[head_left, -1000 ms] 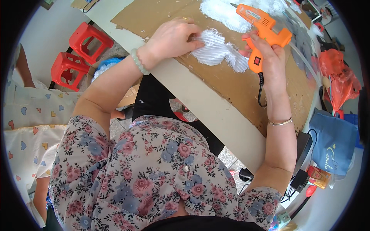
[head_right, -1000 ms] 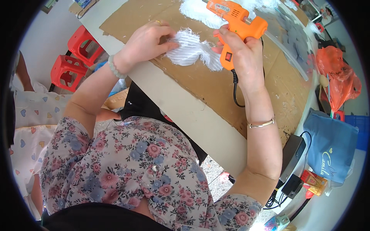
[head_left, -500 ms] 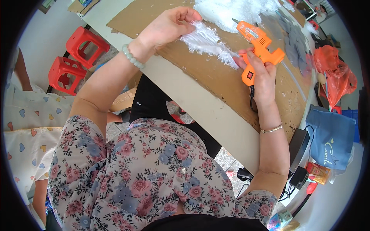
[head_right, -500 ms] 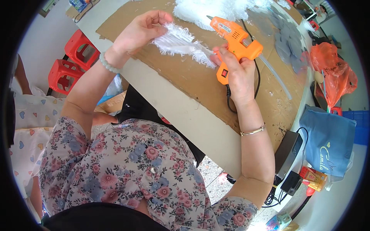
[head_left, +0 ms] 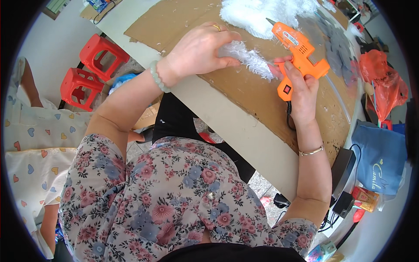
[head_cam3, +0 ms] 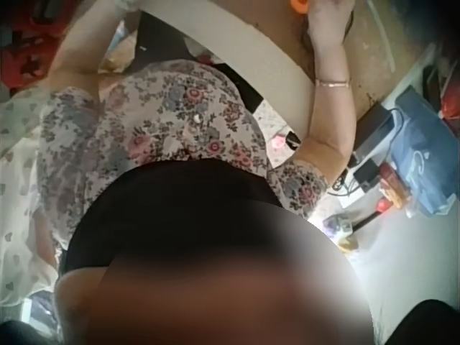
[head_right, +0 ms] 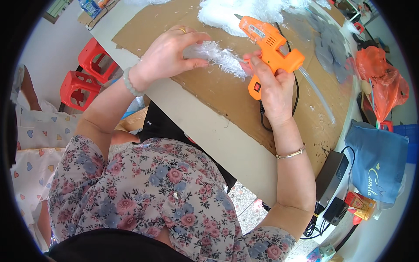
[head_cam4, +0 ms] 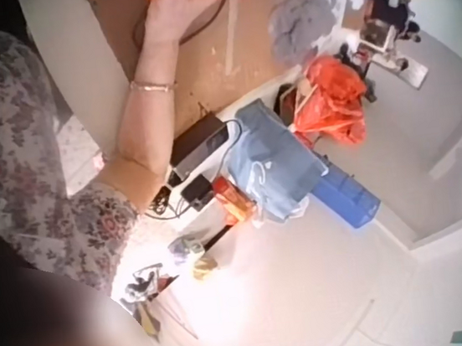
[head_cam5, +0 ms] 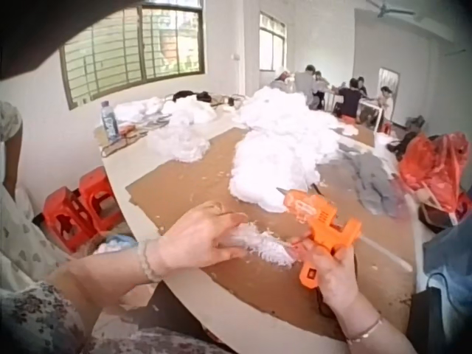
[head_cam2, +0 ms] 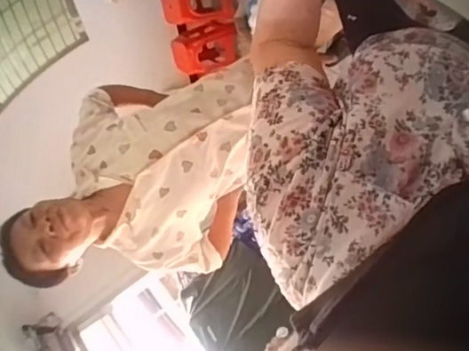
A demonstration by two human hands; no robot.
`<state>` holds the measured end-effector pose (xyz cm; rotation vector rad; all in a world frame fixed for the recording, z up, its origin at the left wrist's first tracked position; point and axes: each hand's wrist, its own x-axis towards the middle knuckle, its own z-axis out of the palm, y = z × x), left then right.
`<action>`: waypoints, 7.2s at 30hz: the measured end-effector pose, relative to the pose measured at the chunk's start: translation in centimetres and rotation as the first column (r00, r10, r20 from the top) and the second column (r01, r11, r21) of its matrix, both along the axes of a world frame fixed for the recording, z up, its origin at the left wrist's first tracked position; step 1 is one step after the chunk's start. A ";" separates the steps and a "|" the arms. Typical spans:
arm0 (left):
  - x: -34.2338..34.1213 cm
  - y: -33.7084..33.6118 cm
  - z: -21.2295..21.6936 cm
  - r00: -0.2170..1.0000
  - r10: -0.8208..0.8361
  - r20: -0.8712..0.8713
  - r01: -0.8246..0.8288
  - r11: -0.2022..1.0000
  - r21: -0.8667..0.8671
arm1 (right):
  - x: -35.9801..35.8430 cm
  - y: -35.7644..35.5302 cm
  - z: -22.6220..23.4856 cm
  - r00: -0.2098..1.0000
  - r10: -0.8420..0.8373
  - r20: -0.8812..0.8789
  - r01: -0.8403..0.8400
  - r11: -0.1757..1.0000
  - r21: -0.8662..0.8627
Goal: Using a hot glue gun to apply white fluffy stuffing to a base material on a workbench.
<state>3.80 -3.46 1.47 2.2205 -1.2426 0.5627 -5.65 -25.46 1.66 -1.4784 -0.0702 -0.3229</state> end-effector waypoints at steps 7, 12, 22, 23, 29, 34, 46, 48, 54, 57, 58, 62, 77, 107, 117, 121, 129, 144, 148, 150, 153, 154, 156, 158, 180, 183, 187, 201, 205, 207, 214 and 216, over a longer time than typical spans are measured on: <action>-0.4 0.8 -0.7 0.917 -0.230 0.326 0.183 0.969 0.168 | -0.5 0.2 0.0 0.996 0.064 -0.058 -0.062 0.998 0.026; -0.7 1.8 -0.9 0.954 -0.227 0.197 0.227 0.974 0.022 | -0.3 0.3 0.1 0.995 0.069 -0.077 -0.070 0.998 -0.005; 2.0 1.7 -1.2 0.989 -0.106 -0.104 0.105 0.994 -0.022 | -0.4 0.2 0.5 0.998 -0.001 0.058 0.010 0.989 -0.145; 2.3 1.7 -1.2 0.987 -0.125 -0.104 0.121 0.992 -0.038 | -0.4 -0.1 0.7 0.997 0.004 0.074 0.007 0.989 -0.147; 4.5 0.7 -0.9 0.780 0.035 -0.625 -0.073 0.997 -0.034 | -0.6 0.5 0.3 0.996 0.092 -0.008 -0.093 0.994 -0.066; 4.4 0.8 0.3 0.947 0.134 -0.292 -0.216 0.938 -0.272 | -0.9 1.2 1.1 0.994 0.101 -0.042 -0.103 0.993 -0.052; 0.2 0.3 -0.2 0.994 -0.080 0.069 0.082 0.996 -0.023 | -0.4 0.2 0.6 0.998 0.040 -0.039 -0.040 0.999 -0.010; -0.3 0.3 0.1 0.982 -0.176 0.071 0.177 0.984 -0.003 | -0.5 0.3 0.5 0.993 0.061 -0.101 -0.069 0.995 -0.072; -0.2 2.1 0.0 0.610 -0.418 -0.673 0.194 0.902 -0.384 | -0.5 0.3 0.3 0.991 0.068 -0.114 -0.079 0.992 -0.095; 1.4 1.0 -0.9 0.891 -0.057 -0.449 -0.036 0.980 -0.196 | -0.5 0.2 0.2 0.995 0.067 -0.072 -0.076 0.989 -0.127; 1.3 0.7 -1.0 0.893 -0.053 -0.448 -0.040 0.980 -0.197 | -0.4 0.3 0.0 0.995 0.072 -0.070 -0.080 0.988 -0.129; -0.1 0.5 -0.2 0.970 -0.172 -0.174 0.179 0.984 0.024 | -0.6 0.6 0.0 0.992 0.124 -0.039 -0.124 0.992 -0.018; 2.3 3.6 1.0 0.890 0.183 0.418 -0.189 0.982 -0.029 | -0.5 0.6 -0.4 0.976 0.173 -0.130 -0.173 0.985 0.006; 3.7 1.3 -1.5 0.983 0.159 -0.089 -0.139 0.971 0.196 | -0.9 0.9 -0.6 0.980 0.156 -0.123 -0.157 0.988 0.001; 0.7 6.5 -0.1 0.999 0.038 0.009 -0.039 0.960 0.276 | -0.5 0.1 -1.2 0.978 0.153 -0.140 -0.155 0.988 -0.003; 0.7 11.3 0.8 0.983 0.171 0.060 -0.180 0.952 0.245 | -0.3 -0.3 -1.6 0.979 0.150 -0.136 -0.149 0.989 0.017; 0.2 20.7 -2.6 0.854 0.453 -0.258 -0.504 0.843 -0.189 | 0.0 -1.1 -2.1 0.976 0.129 -0.173 -0.127 0.992 0.018; 4.6 2.5 -1.5 0.977 0.075 -0.199 -0.109 0.981 -0.162 | -1.1 -0.1 -0.8 0.998 0.056 -0.032 -0.055 0.998 0.044; 5.6 1.1 -1.7 0.967 0.064 -0.248 -0.089 0.992 -0.091 | -1.1 -0.2 -1.0 0.995 0.089 -0.040 -0.087 0.995 0.052; 5.0 0.7 -0.4 0.942 0.124 -0.313 -0.131 0.991 -0.003 | -1.1 -0.1 -0.8 0.995 0.087 -0.044 -0.087 0.996 0.018; 5.7 0.7 -0.9 0.919 0.111 -0.378 -0.116 0.993 0.010 | -0.9 -0.1 -0.8 0.994 0.096 -0.049 -0.094 0.995 0.031; 6.1 0.8 -1.3 0.924 0.031 -0.381 -0.061 0.996 -0.066 | -0.9 0.0 -0.8 0.995 0.094 -0.046 -0.092 0.995 0.033; 6.3 0.5 -1.4 0.929 0.008 -0.369 -0.017 1.000 -0.019 | -0.8 0.0 -0.8 0.993 0.105 -0.059 -0.103 0.994 0.028; 6.5 0.3 -1.8 0.933 -0.013 -0.358 0.023 0.999 0.024 | -1.0 0.0 -0.8 0.993 0.105 -0.056 -0.104 0.994 0.025; 7.2 3.5 -0.6 0.892 0.128 -0.433 -0.136 0.991 0.012 | -0.9 0.2 -0.8 0.993 0.110 -0.052 -0.110 0.994 -0.011; 6.8 5.0 -1.0 0.891 0.249 -0.380 -0.321 0.937 -0.139 | -1.0 -0.2 -1.0 0.994 0.096 -0.051 -0.097 0.995 -0.011; 1.6 4.6 -1.1 0.905 -0.063 -0.421 -0.135 0.896 -0.423 | -1.4 0.5 0.4 0.998 0.055 -0.010 -0.055 0.996 -0.070; -5.1 1.0 -0.4 0.285 -0.727 -0.625 -0.104 0.624 -0.774 | -3.3 4.0 4.0 0.994 0.107 0.001 -0.106 0.984 -0.144; -5.3 0.7 -0.5 0.337 -0.717 -0.611 -0.038 0.638 -0.769 | -3.7 3.9 4.4 0.993 0.111 -0.045 -0.116 0.981 -0.156; -5.6 0.4 -0.4 0.338 -0.709 -0.619 -0.013 0.654 -0.757 | -4.0 4.2 4.3 0.995 0.075 -0.063 -0.079 0.994 -0.072; -6.0 -0.8 -0.7 0.381 -0.684 -0.621 0.020 0.678 -0.735 | -4.1 3.4 4.8 0.985 0.122 -0.123 -0.149 0.959 -0.240; -6.1 -1.0 -0.4 0.412 -0.661 -0.628 0.038 0.701 -0.713 | -4.1 3.4 4.5 0.984 0.140 -0.109 -0.157 0.973 -0.167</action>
